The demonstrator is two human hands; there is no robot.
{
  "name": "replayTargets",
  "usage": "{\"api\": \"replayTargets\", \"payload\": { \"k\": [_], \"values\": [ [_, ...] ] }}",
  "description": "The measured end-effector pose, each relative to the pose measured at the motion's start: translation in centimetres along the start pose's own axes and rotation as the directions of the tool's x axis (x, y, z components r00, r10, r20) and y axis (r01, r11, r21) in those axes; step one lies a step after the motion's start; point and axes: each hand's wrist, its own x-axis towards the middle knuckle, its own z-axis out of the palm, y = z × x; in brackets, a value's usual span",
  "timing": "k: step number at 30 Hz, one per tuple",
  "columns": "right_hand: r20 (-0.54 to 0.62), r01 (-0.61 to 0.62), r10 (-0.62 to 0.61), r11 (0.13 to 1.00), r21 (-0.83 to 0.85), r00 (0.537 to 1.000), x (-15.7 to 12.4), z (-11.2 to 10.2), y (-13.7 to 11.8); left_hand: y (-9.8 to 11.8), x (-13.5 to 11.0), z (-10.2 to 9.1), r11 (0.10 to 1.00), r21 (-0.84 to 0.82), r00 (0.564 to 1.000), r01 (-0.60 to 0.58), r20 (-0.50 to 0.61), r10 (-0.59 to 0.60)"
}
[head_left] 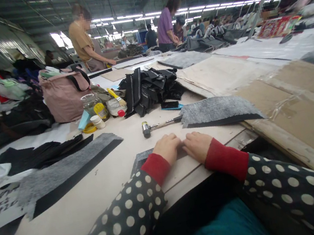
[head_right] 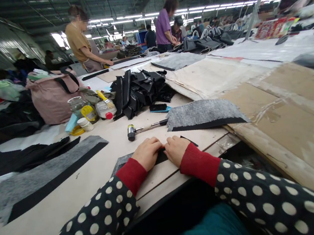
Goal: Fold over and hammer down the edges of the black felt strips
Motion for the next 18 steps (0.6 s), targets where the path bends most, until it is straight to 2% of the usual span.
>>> {"api": "replayTargets", "payload": {
  "k": [5, 8, 14, 18],
  "values": [
    [-0.081, -0.042, 0.045, 0.998, 0.045, 0.996, -0.1, 0.5, 0.0, -2.5, -1.5, -0.2, 0.977, -0.211, 0.998, 0.012, -0.061, -0.025],
    [-0.113, -0.05, 0.062, 0.993, 0.104, 0.992, 0.0, 0.8, 0.3, -3.5, -2.5, -0.3, 0.963, -0.268, 0.992, 0.03, -0.112, -0.062],
    [-0.078, 0.042, -0.015, 0.937, 0.348, 0.997, 1.3, 0.8, 0.0, -3.3, -2.8, 0.0, 0.978, -0.208, 0.991, 0.032, -0.117, -0.058],
    [-0.052, 0.099, -0.088, 0.958, 0.271, 0.995, 1.7, 0.7, -0.9, -2.7, -2.8, -0.3, 0.995, -0.097, 0.997, 0.03, -0.062, -0.036]
  ]
}}
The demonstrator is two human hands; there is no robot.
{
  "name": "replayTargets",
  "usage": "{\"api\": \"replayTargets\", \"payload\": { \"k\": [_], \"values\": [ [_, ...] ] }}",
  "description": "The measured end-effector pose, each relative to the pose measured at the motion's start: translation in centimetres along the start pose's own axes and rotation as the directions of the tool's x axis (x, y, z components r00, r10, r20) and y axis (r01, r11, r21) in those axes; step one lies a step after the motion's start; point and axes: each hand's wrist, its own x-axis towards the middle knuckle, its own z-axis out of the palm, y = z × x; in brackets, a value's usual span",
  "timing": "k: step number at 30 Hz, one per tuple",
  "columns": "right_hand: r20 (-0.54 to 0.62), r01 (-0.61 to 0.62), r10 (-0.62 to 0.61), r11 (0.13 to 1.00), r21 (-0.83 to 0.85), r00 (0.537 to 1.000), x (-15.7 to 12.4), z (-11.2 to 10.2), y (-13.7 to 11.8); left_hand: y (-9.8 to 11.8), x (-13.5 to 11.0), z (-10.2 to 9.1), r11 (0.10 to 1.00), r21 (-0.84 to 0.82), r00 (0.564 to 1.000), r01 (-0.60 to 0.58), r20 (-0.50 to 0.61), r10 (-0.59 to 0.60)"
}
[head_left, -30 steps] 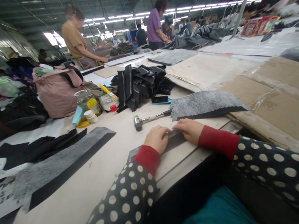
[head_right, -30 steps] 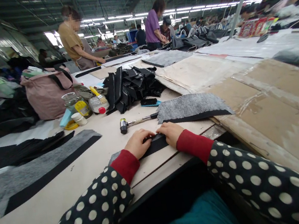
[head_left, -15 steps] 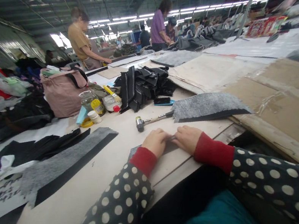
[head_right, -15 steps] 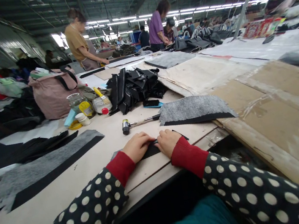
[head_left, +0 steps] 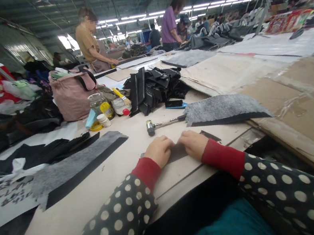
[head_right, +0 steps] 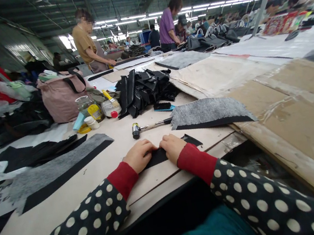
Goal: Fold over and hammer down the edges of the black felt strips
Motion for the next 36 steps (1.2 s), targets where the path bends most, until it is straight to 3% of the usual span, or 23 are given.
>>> {"api": "replayTargets", "payload": {
  "k": [4, 7, 10, 13, 16, 20, 25, 29, 36],
  "values": [
    [0.011, 0.028, -0.026, 0.988, -0.155, 1.0, 0.0, 0.2, -1.2, 0.2, -0.1, -0.4, 0.997, 0.063, 0.997, -0.039, 0.062, 0.035],
    [-0.038, -0.008, 0.002, 0.985, -0.172, 0.999, 0.0, 0.3, -1.6, -0.7, -0.3, -0.7, 0.999, -0.037, 0.996, -0.04, 0.073, 0.043],
    [-0.079, -0.032, 0.02, 0.986, -0.164, 0.997, 0.0, 0.3, -1.6, -2.0, -1.0, -1.1, 0.988, -0.154, 0.997, -0.031, 0.066, 0.041],
    [-0.077, -0.056, 0.046, 0.989, -0.134, 0.996, 0.1, 0.2, -1.6, -2.9, -2.0, -1.6, 0.978, -0.201, 0.998, 0.049, 0.045, -0.041],
    [-0.044, -0.05, 0.049, 0.998, -0.023, 0.998, 0.6, 0.1, -1.7, -3.0, -2.8, -2.0, 0.97, -0.215, 0.993, 0.118, 0.022, -0.116],
    [-0.01, 0.027, -0.026, 0.99, 0.135, 1.0, 1.7, 0.5, -2.1, -2.6, -3.0, -1.9, 0.976, -0.189, 0.994, 0.105, 0.011, -0.105],
    [-0.01, 0.117, -0.117, 0.993, -0.002, 0.993, 1.9, 1.0, -3.1, -2.6, -3.1, -1.8, 0.995, -0.091, 0.999, 0.03, 0.023, -0.028],
    [-0.001, 0.107, -0.108, 0.987, -0.122, 0.994, 1.8, 0.8, -3.9, -3.3, -3.4, -2.4, 0.988, -0.157, 0.998, 0.004, 0.069, 0.007],
    [-0.032, 0.077, -0.075, 0.995, 0.06, 0.997, 2.1, 0.7, -3.8, -4.7, -4.9, -3.7, 0.967, -0.234, 0.994, 0.101, 0.063, -0.088]
  ]
}}
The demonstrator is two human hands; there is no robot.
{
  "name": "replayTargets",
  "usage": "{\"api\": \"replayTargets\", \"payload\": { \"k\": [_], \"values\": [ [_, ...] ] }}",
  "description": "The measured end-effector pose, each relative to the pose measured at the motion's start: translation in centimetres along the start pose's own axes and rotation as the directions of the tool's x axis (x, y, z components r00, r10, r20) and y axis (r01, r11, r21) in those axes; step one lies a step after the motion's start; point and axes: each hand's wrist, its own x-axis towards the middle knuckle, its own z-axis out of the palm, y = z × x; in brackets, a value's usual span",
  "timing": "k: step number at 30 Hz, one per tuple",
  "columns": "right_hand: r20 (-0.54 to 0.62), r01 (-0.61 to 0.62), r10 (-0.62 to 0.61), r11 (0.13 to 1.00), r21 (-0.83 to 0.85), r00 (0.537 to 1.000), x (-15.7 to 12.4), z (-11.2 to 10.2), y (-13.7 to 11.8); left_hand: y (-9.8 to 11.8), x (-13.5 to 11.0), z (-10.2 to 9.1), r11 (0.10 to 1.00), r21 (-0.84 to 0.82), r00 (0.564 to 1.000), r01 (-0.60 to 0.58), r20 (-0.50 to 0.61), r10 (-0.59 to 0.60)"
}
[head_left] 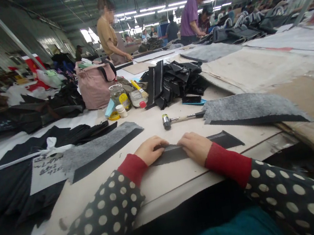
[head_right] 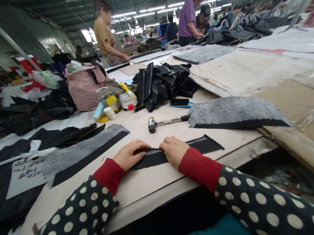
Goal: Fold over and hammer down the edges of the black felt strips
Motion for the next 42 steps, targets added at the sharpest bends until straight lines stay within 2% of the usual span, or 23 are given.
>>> {"api": "replayTargets", "payload": {
  "k": [4, 7, 11, 14, 18, 22, 25, 29, 31, 34, 36, 38, 42],
  "values": [
    [0.033, 0.057, -0.06, 0.995, 0.087, 0.998, 0.6, 0.2, -0.3, 0.0, -0.3, 0.2, 0.998, 0.05, 0.999, -0.042, -0.003, 0.042],
    [0.038, 0.112, -0.112, 0.994, 0.006, 0.993, 0.9, 0.5, -1.0, 0.5, -0.3, 0.3, 0.974, 0.208, 0.996, -0.091, 0.027, 0.087],
    [0.007, 0.122, -0.122, 0.985, -0.124, 0.992, 1.1, 1.0, -1.6, 1.7, -0.5, 0.1, 0.896, 0.434, 0.994, -0.093, 0.093, 0.058],
    [-0.008, 0.134, -0.134, 0.99, -0.044, 0.991, 0.9, 1.1, -1.0, 2.2, -0.8, 0.1, 0.897, 0.437, 0.997, -0.061, 0.072, 0.032],
    [-0.09, 0.166, -0.157, 0.98, 0.106, 0.984, -0.4, 0.9, 1.1, 1.7, -1.3, 0.2, 0.951, 0.309, 1.0, 0.001, -0.009, 0.002],
    [-0.078, 0.121, -0.114, 0.989, 0.086, 0.99, -2.1, 0.2, 2.7, 0.7, -1.4, 0.0, 0.982, 0.164, 0.996, 0.09, -0.031, -0.086],
    [-0.034, 0.091, -0.09, 0.995, 0.04, 0.995, -2.9, -0.2, 2.5, 0.3, -1.5, -0.2, 0.986, -0.001, 0.986, 0.165, 0.013, -0.165],
    [0.026, 0.038, -0.038, 0.999, -0.012, 0.999, -4.2, -1.2, 1.0, 0.3, -1.6, -0.1, 0.927, -0.284, 0.969, 0.245, 0.089, -0.229],
    [0.116, 0.058, -0.062, 0.998, 0.036, 0.991, -5.1, -2.4, 0.3, 0.2, -1.5, 0.0, 0.879, -0.413, 0.969, 0.238, 0.045, -0.242],
    [0.265, 0.079, -0.141, 0.969, 0.234, 0.954, -5.7, -4.7, 0.1, 0.3, -1.1, 0.2, 0.786, -0.587, 0.964, 0.195, -0.034, -0.264],
    [0.282, 0.035, -0.135, 0.942, 0.333, 0.95, -5.1, -5.8, 0.4, 0.4, -0.8, 0.5, 0.729, -0.661, 0.964, 0.176, -0.033, -0.262],
    [0.208, -0.01, -0.074, 0.927, 0.375, 0.975, -3.5, -5.8, 0.8, 0.6, -0.7, 0.8, 0.707, -0.687, 0.968, 0.168, -0.02, -0.249],
    [0.06, -0.06, 0.037, 0.884, 0.463, 0.998, 0.7, -2.9, 0.8, 0.8, -0.6, 1.6, 0.682, -0.716, 0.973, 0.152, -0.012, -0.229]
  ]
}}
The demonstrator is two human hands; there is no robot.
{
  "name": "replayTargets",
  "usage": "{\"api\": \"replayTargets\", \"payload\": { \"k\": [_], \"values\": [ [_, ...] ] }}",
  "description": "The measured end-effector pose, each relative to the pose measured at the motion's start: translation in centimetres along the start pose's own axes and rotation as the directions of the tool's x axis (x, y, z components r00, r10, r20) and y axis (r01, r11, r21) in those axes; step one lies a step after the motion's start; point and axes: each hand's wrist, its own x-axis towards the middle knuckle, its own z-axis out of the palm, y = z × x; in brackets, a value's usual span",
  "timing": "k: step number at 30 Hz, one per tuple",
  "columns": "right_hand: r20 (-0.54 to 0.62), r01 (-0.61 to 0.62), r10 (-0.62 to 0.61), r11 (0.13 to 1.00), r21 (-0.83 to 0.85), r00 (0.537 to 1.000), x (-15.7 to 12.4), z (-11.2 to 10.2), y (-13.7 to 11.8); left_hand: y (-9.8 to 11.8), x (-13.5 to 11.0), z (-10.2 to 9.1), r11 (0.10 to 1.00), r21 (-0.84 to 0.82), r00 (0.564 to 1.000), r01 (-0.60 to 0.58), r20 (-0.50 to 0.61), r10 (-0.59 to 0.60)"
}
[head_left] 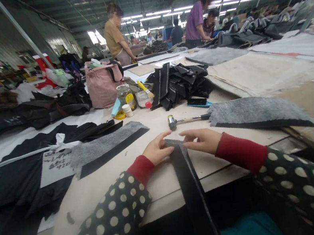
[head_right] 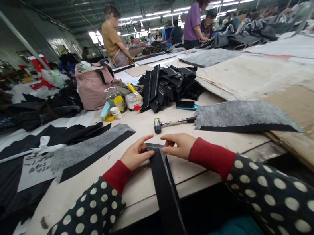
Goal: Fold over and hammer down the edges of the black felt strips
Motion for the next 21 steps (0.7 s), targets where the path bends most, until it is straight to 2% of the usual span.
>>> {"api": "replayTargets", "payload": {
  "k": [2, 4, 6, 8, 11, 18, 21],
  "values": [
    [-0.014, 0.018, -0.018, 0.999, 0.05, 1.0, 1.8, 1.9, 0.6, -0.2, 0.1, 0.0, 0.998, 0.067, 1.0, -0.012, -0.022, 0.013],
    [-0.043, 0.066, -0.063, 0.996, 0.057, 0.997, 2.8, 3.4, 1.1, -0.4, 0.2, -0.3, 0.963, 0.267, 0.996, -0.026, -0.071, 0.046],
    [-0.082, 0.121, -0.119, 0.992, 0.025, 0.99, 3.3, 4.3, 1.5, -0.4, 0.3, -0.8, 0.865, 0.499, 0.989, -0.041, -0.102, 0.106],
    [-0.112, 0.151, -0.152, 0.988, -0.018, 0.982, 3.4, 4.6, 1.9, -0.3, 0.4, -1.3, 0.769, 0.637, 0.981, -0.06, -0.103, 0.163],
    [-0.122, 0.155, -0.163, 0.985, -0.07, 0.979, 3.4, 4.5, 2.2, -0.3, 0.5, -1.6, 0.719, 0.692, 0.974, -0.065, -0.113, 0.197],
    [-0.139, 0.197, -0.226, 0.961, -0.195, 0.964, 3.6, 4.6, 2.3, -0.4, 0.7, -1.2, 0.684, 0.725, 0.961, -0.076, -0.13, 0.245],
    [-0.154, 0.169, -0.203, 0.964, -0.208, 0.967, 3.6, 4.7, 2.1, -0.5, 0.8, -1.1, 0.683, 0.726, 0.957, -0.077, -0.137, 0.254]
  ]
}}
